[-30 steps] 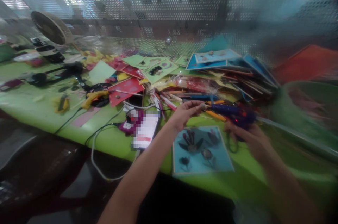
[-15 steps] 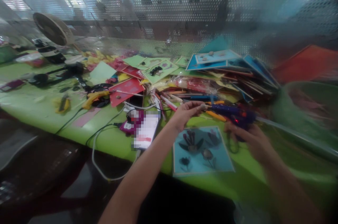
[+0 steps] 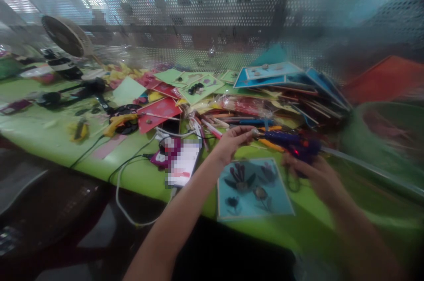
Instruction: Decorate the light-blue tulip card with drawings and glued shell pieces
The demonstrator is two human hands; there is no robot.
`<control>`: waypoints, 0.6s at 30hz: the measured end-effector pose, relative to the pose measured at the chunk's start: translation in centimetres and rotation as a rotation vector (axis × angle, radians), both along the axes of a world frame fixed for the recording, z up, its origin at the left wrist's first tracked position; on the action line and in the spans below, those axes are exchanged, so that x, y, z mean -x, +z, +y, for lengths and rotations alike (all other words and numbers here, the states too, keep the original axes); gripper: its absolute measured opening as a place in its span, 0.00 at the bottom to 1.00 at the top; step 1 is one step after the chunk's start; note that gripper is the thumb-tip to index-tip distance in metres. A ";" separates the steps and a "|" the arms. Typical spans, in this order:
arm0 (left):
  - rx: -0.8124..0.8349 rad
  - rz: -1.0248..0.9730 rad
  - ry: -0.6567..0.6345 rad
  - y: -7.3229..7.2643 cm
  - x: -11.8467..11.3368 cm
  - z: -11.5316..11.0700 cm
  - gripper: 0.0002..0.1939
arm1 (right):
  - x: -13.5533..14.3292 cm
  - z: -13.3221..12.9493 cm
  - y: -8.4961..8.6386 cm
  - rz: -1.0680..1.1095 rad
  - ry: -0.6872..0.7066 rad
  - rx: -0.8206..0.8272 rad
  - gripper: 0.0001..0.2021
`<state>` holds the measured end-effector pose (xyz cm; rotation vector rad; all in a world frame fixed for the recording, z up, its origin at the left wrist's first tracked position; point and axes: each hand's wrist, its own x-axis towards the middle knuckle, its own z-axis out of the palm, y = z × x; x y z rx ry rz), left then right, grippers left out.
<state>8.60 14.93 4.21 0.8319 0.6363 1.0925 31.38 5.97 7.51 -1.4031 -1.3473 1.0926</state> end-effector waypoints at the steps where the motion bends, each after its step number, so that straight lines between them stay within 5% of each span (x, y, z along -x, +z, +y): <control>1: 0.002 0.003 0.001 0.0 0.0 0.0 0.21 | 0.1 0.0 0.1 0.005 -0.004 -0.003 0.28; 18: 0.054 -0.036 -0.025 0.1 0.2 0.1 0.25 | -0.4 -0.1 -0.2 -0.027 0.017 -0.001 0.26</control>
